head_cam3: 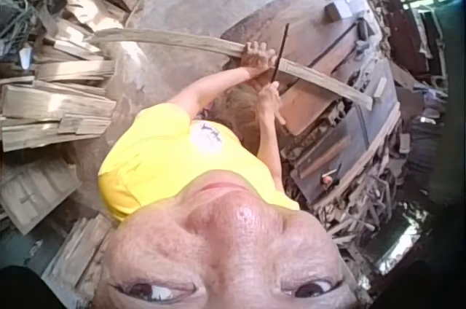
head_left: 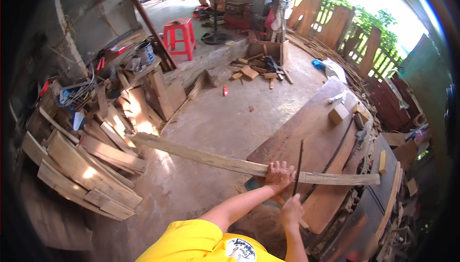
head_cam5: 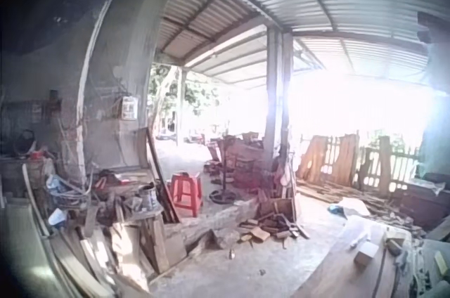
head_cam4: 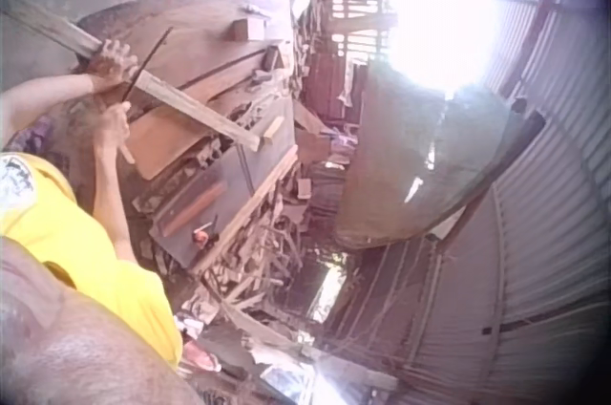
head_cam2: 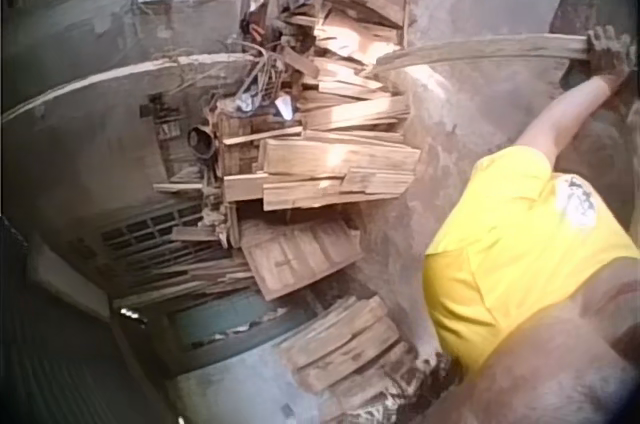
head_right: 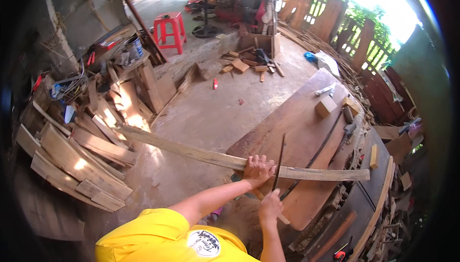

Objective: Use a hand saw to cut a strip of wood on a workbench.

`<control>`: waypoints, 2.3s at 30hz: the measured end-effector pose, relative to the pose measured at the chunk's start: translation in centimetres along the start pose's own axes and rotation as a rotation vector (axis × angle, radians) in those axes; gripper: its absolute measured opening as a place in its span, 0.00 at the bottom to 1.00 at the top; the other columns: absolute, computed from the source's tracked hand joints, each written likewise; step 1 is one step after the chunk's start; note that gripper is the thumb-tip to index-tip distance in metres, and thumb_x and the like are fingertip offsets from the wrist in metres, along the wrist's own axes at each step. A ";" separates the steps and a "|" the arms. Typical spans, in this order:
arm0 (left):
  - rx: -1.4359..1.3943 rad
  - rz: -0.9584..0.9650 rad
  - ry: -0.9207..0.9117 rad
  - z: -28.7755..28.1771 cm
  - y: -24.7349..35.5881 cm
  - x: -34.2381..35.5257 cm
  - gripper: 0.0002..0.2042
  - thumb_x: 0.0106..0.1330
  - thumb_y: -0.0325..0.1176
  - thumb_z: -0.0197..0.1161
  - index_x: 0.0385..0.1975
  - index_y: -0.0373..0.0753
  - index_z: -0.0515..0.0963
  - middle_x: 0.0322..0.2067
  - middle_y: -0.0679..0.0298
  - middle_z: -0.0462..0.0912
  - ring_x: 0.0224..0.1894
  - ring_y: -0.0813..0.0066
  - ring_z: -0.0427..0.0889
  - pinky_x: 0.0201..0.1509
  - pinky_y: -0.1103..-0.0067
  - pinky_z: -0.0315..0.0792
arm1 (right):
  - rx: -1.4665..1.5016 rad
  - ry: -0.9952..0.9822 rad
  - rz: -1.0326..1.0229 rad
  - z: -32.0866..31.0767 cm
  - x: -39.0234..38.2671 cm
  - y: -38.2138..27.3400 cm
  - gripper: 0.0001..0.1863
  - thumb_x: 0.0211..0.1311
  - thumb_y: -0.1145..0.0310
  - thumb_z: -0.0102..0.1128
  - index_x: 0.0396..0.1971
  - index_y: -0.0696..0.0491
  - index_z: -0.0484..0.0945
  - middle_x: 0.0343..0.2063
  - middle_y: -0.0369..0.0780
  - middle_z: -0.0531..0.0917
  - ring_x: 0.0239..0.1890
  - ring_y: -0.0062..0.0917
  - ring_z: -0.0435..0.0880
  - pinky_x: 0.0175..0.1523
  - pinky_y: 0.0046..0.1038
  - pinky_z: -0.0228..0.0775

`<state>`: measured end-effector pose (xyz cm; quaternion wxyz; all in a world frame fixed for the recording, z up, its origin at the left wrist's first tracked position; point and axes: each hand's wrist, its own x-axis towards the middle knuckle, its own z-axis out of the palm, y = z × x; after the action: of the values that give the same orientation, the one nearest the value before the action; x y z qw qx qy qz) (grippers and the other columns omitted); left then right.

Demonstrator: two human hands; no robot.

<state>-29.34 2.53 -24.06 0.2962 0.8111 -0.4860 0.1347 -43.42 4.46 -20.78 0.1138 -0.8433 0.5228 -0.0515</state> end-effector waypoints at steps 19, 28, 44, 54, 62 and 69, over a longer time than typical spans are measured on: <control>0.063 0.031 -0.047 1.6 -0.9 0.8 0.11 0.62 0.48 0.56 0.27 0.48 0.76 0.30 0.61 0.74 0.36 0.60 0.74 0.41 0.62 0.63 | -0.129 -0.071 0.020 0.4 -2.5 0.6 0.10 0.69 0.63 0.45 0.34 0.55 0.66 0.20 0.50 0.82 0.26 0.45 0.85 0.30 0.44 0.76; 0.100 0.043 -0.084 1.6 -0.1 -0.2 0.11 0.63 0.48 0.56 0.27 0.48 0.76 0.29 0.63 0.74 0.36 0.61 0.74 0.42 0.64 0.62 | -0.013 -0.063 0.015 0.5 -1.8 1.7 0.09 0.68 0.64 0.45 0.35 0.55 0.66 0.20 0.51 0.82 0.27 0.48 0.85 0.32 0.45 0.77; 0.110 0.073 -0.091 1.3 0.7 0.8 0.11 0.63 0.47 0.56 0.27 0.48 0.74 0.29 0.64 0.74 0.35 0.62 0.74 0.42 0.65 0.63 | 0.022 -0.011 -0.011 1.2 1.9 1.9 0.08 0.67 0.66 0.46 0.35 0.56 0.67 0.19 0.52 0.81 0.25 0.47 0.84 0.31 0.47 0.74; 0.101 0.037 -0.101 0.9 -0.1 0.5 0.10 0.63 0.46 0.56 0.28 0.48 0.75 0.29 0.64 0.73 0.36 0.61 0.74 0.41 0.64 0.63 | 0.005 -0.216 0.077 -0.8 0.3 0.5 0.08 0.63 0.69 0.47 0.37 0.56 0.67 0.22 0.53 0.83 0.30 0.46 0.85 0.36 0.44 0.76; 0.116 0.046 -0.086 1.2 -0.1 0.2 0.10 0.64 0.46 0.55 0.29 0.48 0.76 0.30 0.62 0.73 0.36 0.61 0.73 0.42 0.64 0.64 | 0.009 -0.190 0.029 -0.3 -0.9 1.7 0.06 0.65 0.70 0.44 0.36 0.56 0.67 0.23 0.53 0.83 0.29 0.47 0.86 0.34 0.47 0.76; 0.117 0.058 -0.130 0.8 1.1 0.5 0.11 0.63 0.47 0.55 0.29 0.48 0.77 0.31 0.62 0.75 0.38 0.60 0.74 0.43 0.63 0.64 | 0.062 -0.081 0.013 0.9 5.4 0.9 0.09 0.69 0.64 0.43 0.38 0.55 0.66 0.24 0.53 0.83 0.30 0.48 0.85 0.35 0.48 0.76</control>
<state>-30.06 1.31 -24.04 0.2122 0.8196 -0.5189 0.1182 -41.57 -0.62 -22.03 0.1614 -0.8372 0.5215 -0.0326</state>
